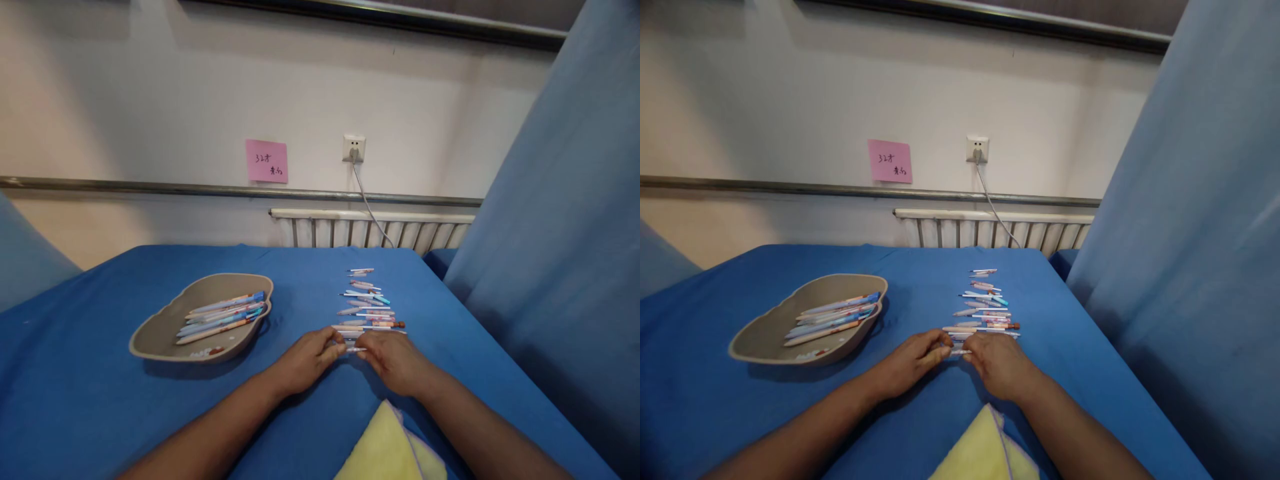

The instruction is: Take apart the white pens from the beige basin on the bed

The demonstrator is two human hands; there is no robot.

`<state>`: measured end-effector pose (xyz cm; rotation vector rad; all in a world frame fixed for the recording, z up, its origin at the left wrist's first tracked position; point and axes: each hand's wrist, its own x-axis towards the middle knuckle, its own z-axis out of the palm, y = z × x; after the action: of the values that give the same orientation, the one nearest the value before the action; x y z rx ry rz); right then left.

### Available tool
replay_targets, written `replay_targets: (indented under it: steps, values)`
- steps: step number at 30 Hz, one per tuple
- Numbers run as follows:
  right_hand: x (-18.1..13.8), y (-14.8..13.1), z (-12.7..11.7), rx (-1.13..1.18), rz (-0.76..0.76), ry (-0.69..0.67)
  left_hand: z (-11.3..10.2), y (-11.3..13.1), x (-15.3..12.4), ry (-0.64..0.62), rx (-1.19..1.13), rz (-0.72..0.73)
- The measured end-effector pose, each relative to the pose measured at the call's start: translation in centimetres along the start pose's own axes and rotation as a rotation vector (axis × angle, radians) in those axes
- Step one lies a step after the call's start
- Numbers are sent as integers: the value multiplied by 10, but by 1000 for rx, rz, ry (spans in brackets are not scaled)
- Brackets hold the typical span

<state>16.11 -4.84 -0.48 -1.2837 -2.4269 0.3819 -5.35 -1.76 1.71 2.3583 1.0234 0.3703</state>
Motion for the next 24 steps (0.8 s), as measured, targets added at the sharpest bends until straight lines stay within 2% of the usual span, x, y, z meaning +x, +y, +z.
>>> replay_targets:
  steps: [3,7,12,17,21,24]
  values:
    - [-1,1,0,28,2,-10,0,0,-1,23,49,-37]
    - [-1,1,2,34,-8,-10,0,0,-1,-67,45,-72]
    - [-1,2,3,65,10,1,-1,1,-2,59,78,-45]
    - [-1,4,6,85,2,25,-1,1,-2,13,131,-43]
    - [-1,6,8,76,15,34,0,-2,-4,78,111,-24]
    - [-1,7,8,85,16,41,0,-4,-4,57,193,3]
